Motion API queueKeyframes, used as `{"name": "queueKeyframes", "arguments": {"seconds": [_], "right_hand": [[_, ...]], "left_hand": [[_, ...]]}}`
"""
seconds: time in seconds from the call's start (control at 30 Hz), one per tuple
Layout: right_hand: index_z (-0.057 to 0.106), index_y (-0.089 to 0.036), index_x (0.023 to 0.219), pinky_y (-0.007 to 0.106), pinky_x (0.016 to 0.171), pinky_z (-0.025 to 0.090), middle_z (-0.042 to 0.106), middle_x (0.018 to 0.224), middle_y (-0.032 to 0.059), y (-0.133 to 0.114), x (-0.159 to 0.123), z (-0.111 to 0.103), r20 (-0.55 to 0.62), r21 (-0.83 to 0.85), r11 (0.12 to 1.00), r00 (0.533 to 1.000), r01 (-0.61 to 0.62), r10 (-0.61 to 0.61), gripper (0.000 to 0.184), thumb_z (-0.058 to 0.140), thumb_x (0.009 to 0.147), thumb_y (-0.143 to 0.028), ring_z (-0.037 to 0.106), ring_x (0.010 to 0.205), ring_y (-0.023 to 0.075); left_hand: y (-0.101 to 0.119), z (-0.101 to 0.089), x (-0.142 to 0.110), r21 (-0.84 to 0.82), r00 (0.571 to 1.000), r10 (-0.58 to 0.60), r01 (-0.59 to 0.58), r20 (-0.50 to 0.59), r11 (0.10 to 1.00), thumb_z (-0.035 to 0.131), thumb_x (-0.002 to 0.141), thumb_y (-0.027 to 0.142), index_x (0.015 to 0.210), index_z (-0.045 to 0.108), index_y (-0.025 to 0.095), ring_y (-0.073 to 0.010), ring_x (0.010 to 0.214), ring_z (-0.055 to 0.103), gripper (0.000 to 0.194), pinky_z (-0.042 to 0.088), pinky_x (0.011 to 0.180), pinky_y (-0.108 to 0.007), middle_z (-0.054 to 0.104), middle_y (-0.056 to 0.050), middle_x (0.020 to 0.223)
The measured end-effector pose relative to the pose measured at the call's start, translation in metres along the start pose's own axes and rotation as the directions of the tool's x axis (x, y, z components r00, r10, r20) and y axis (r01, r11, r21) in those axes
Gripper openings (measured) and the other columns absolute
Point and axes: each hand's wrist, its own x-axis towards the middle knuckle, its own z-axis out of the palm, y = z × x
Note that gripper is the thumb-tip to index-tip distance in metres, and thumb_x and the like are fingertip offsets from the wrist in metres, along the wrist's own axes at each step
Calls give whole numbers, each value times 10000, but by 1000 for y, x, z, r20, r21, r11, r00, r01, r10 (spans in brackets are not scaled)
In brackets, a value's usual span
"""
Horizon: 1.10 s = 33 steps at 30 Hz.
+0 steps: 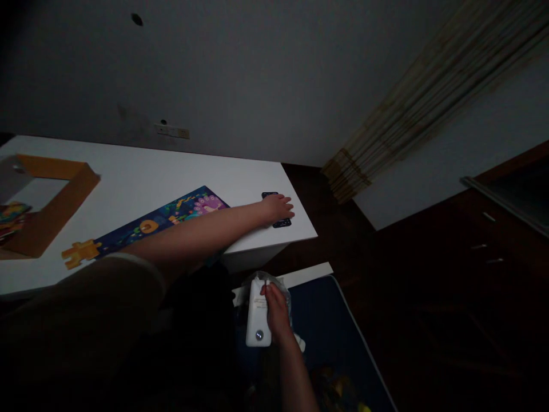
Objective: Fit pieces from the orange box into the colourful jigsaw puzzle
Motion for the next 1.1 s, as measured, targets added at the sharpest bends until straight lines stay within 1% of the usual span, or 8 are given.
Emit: {"name": "queueKeyframes", "arguments": {"seconds": [0.1, 0.2, 0.37, 0.5, 0.63, 0.77, 0.93, 1.1], "right_hand": [[546, -267, 752, 313, 578, 432, 566, 701, -14, -18, 12, -16, -20, 154, 980, 992, -123, 127, 558, 682, 922, -780, 538, 625, 207], [545, -253, 749, 301, 610, 407, 541, 721, -19, -38, 26, -32, -37, 137, 982, 990, -128, 134, 559, 713, 917, -759, 493, 662, 190], [560, -261, 782, 285, 602, 388, 538, 727, -20, -67, 51, -48, -30, 72, 986, 988, -151, 154, 501, 686, 943, -718, 467, 678, 190], [583, -263, 772, 285, 598, 385, 536, 712, -25, -89, 66, -50, -5, 2, 996, 996, -88, 88, 463, 679, 949, -680, 451, 664, 187], [577, -263, 750, 287, 579, 359, 499, 684, -30, -104, 75, -48, 0, -37, 997, 998, -69, 69, 472, 681, 925, -689, 435, 647, 182], [568, -262, 764, 297, 586, 349, 504, 697, -28, -111, 79, -47, -7, -44, 993, 994, -110, 109, 480, 684, 891, -710, 437, 655, 184], [545, -264, 764, 319, 636, 376, 509, 722, -16, -112, 80, -45, -11, -83, 991, 995, -102, 102, 493, 655, 903, -724, 453, 703, 204], [550, -261, 759, 324, 662, 383, 510, 752, -7, -110, 76, -48, -15, -91, 993, 997, -79, 78, 482, 646, 923, -703, 456, 736, 211]], "left_hand": [[-12, 2, 20, -4, 998, 16, -16, 53, 1000, 917, 556, -17, 1037, 798, 286, -371, 1335, 567, 580, 379, 1157, -481, 787, -95, 1208], [-19, 2, 30, -9, 993, 30, -29, 113, 1000, 928, 509, -20, 977, 796, 266, -363, 1204, 629, 564, 400, 1098, -485, 790, -100, 1152], [-24, -1, 26, -20, 982, 81, -79, 168, 997, 950, 415, -18, 1094, 805, 289, -358, 1155, 616, 759, 426, 1067, -494, 765, -95, 1257], [-21, -9, 7, -117, 977, 181, -168, 115, 979, 946, 349, -46, 1191, 803, 292, -341, 1123, 566, 918, 450, 1005, -480, 733, -100, 1254], [-12, -21, -15, -145, 960, 274, -264, 58, 954, 934, 431, 5, 1311, 765, 289, -323, 1108, 544, 940, 456, 974, -460, 700, -113, 1303], [1, -33, -28, -127, 947, 303, -289, 109, 949, 891, 544, 85, 1380, 725, 301, -329, 1129, 560, 879, 469, 980, -463, 679, -112, 1326], [13, -42, -32, -78, 930, 326, -317, 168, 945, 864, 583, 153, 1425, 695, 342, -349, 1129, 587, 879, 498, 968, -490, 660, -112, 1383], [14, -43, -31, -85, 929, 319, -308, 189, 948, 858, 578, 156, 1417, 704, 354, -362, 1154, 591, 876, 496, 976, -497, 659, -111, 1391]]}}
